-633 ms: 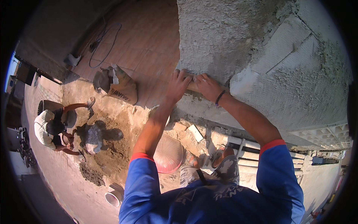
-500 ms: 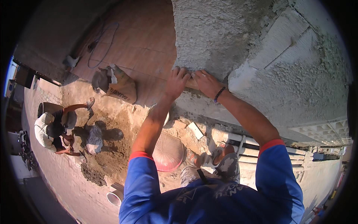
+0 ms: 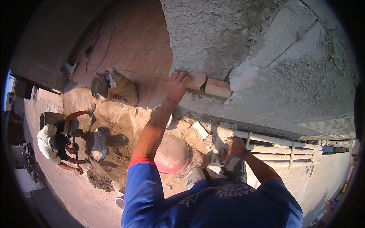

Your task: The person scoops mortar from a bucket using a trowel and applies it to a brick wall. They place bricks into the mortar, tap them into position, and scrape away excess mortar. Another person is visible in the background mixing materials on the ground.

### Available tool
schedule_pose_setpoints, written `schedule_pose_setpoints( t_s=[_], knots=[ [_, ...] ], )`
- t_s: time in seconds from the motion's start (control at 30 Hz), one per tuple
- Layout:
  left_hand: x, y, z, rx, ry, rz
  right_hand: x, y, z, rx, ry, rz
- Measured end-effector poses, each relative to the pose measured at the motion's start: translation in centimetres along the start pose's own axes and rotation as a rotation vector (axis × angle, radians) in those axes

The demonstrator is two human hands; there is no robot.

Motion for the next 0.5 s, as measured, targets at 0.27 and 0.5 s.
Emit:
schedule_pose_setpoints(
  t_s=[0.27, 0.5],
  knots=[
    [-0.4, 0.0, 0.1, 0.032, 0.014, 0.002, -1.8, 1.5, 0.9, 0.011, -0.08, -0.171],
    [-0.9, 0.0, -0.2, 0.055, 0.004, 0.012, -1.5, -1.2, 3.0, 0.078, -0.141, -0.127]
  ],
)
Point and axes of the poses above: each hand's wrist, its own y-axis away from the middle knuckle, its own x-axis out of the palm, z = x × y, the point moved 3 cm from there along -y, towards the middle knuckle, and after that the axes turned 8 degrees about -y, right-handed, at the moved point
